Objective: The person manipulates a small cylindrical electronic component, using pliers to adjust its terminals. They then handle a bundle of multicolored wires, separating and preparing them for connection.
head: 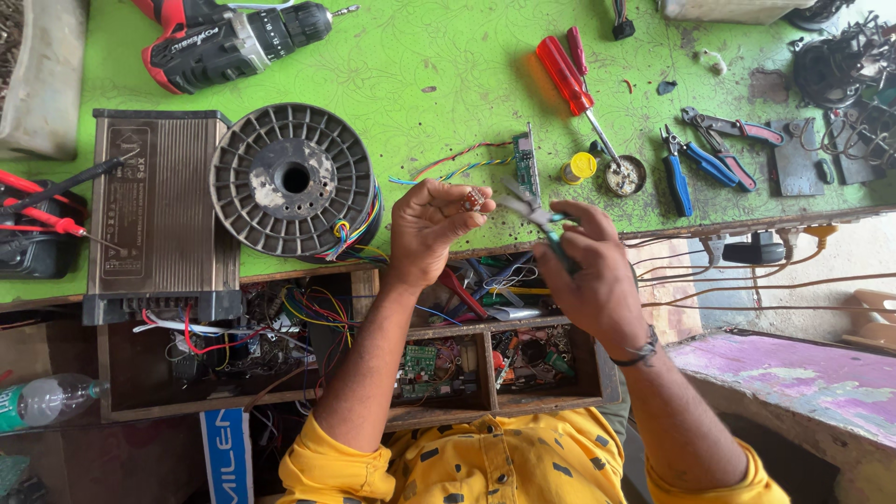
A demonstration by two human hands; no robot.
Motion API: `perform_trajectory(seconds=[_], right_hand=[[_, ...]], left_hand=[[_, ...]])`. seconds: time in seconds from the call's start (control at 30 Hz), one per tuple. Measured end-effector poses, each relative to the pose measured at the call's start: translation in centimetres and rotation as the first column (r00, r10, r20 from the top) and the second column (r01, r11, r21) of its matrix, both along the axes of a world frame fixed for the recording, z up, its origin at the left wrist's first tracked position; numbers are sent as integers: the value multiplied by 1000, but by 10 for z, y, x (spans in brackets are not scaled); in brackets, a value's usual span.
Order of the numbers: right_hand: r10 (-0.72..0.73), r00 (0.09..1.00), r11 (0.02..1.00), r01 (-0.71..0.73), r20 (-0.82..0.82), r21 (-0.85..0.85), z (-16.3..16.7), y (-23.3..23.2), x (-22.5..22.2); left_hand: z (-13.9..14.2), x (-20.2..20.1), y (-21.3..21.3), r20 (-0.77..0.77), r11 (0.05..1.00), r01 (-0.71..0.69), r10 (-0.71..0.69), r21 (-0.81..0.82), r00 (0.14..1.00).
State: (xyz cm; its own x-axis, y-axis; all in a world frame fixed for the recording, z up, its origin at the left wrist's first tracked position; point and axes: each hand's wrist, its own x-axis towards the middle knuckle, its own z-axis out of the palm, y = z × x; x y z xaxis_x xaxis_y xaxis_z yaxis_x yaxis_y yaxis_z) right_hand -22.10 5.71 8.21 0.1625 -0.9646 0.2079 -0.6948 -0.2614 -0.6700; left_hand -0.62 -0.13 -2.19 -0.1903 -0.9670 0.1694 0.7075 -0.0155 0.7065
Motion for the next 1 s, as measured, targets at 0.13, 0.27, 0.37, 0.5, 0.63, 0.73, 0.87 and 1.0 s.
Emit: perform_trajectory(seconds=[0.13,0.27,0.37,0.5,0.63,0.73,0.87,1.0], right_hand=[[-179,800,952,-5,572,306,-9,2,7],[-193,585,959,-56,788,277,-35,-8,33],[-224,501,949,-82,836,304,-48,-12,46],[-208,480,942,-137,852,307,-51,-12,45],[-162,499,939,-186,851,288,-50,-12,39],[-181,486,929,-202,855,311,-52,-16,34],[-143,507,945,-186,850,270,-53,-25,29],[-122,509,934,-232,852,273,-52,-33,28]], left_hand=[[0,-7,2,102,996,-7,16,-88,995],[-1,-10,2,59,993,21,-14,-117,998],[-2,-9,5,24,996,37,-35,-82,999],[0,-11,6,47,995,15,-10,-103,999],[6,-12,7,119,992,23,-8,-121,993],[9,-11,9,178,992,25,-3,-124,984],[8,-10,11,323,978,-28,96,-208,941],[5,-12,8,298,967,-139,201,-215,933]])
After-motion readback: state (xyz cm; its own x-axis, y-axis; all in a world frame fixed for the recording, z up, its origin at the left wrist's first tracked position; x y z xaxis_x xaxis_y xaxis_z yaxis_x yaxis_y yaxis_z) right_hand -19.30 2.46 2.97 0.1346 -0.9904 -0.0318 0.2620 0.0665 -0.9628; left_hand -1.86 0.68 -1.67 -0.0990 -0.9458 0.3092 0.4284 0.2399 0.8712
